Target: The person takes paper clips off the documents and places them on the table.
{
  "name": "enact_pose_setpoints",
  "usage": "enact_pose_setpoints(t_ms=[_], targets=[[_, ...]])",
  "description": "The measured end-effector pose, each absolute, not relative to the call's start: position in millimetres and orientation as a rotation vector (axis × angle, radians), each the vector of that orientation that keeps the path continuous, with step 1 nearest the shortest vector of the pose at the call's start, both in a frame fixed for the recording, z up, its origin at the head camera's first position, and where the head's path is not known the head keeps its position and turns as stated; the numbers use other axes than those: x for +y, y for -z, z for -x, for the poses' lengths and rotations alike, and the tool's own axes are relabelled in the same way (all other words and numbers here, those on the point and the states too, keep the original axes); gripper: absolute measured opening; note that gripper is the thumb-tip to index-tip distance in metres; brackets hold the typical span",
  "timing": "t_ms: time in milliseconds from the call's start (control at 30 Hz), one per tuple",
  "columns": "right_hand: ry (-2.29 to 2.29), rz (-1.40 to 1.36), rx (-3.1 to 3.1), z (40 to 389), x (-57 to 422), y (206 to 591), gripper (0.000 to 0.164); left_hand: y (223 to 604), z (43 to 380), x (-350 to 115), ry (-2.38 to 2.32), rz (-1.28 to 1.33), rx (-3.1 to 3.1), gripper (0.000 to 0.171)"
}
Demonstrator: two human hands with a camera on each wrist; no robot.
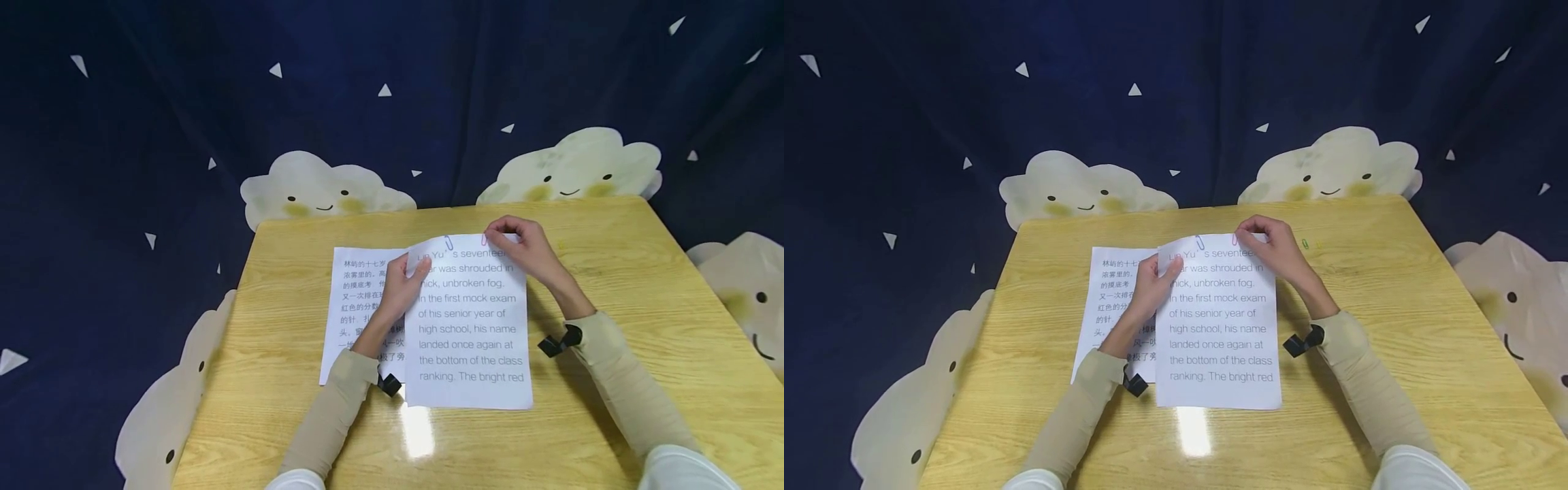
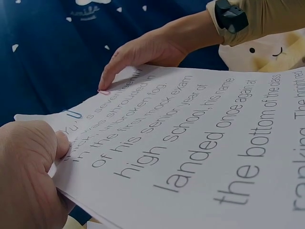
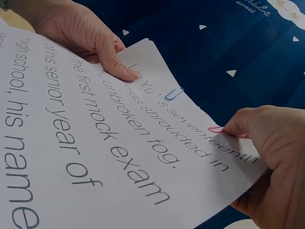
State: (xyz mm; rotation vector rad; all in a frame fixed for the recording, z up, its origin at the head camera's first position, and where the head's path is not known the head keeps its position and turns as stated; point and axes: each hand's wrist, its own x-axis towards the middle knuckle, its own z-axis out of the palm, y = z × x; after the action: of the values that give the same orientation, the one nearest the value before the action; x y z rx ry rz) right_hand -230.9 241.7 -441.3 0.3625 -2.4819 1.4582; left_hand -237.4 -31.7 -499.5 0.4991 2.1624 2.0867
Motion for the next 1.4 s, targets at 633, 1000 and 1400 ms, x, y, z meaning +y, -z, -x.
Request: enact_pose_setpoints(t_ms=[633,1000,1400], targets=[[-1.474,-0.371,-2.461,209.2,218.8,404.3,0.011,495.5,236.2,-35.2,-2.098,-0.495,2.132,0.037],[-1.458,-0.368,-2.429,209.1,214.3,404.8,0.010,497.0,235.5,-35.5,-2.094,-0.458,2.160,0.034],[-1.493,-0.406,-2.401,210.5,216.3,406.2,0.012,497.2,237.2,-36.2,-2.081,-0.476,2.160,0.036]])
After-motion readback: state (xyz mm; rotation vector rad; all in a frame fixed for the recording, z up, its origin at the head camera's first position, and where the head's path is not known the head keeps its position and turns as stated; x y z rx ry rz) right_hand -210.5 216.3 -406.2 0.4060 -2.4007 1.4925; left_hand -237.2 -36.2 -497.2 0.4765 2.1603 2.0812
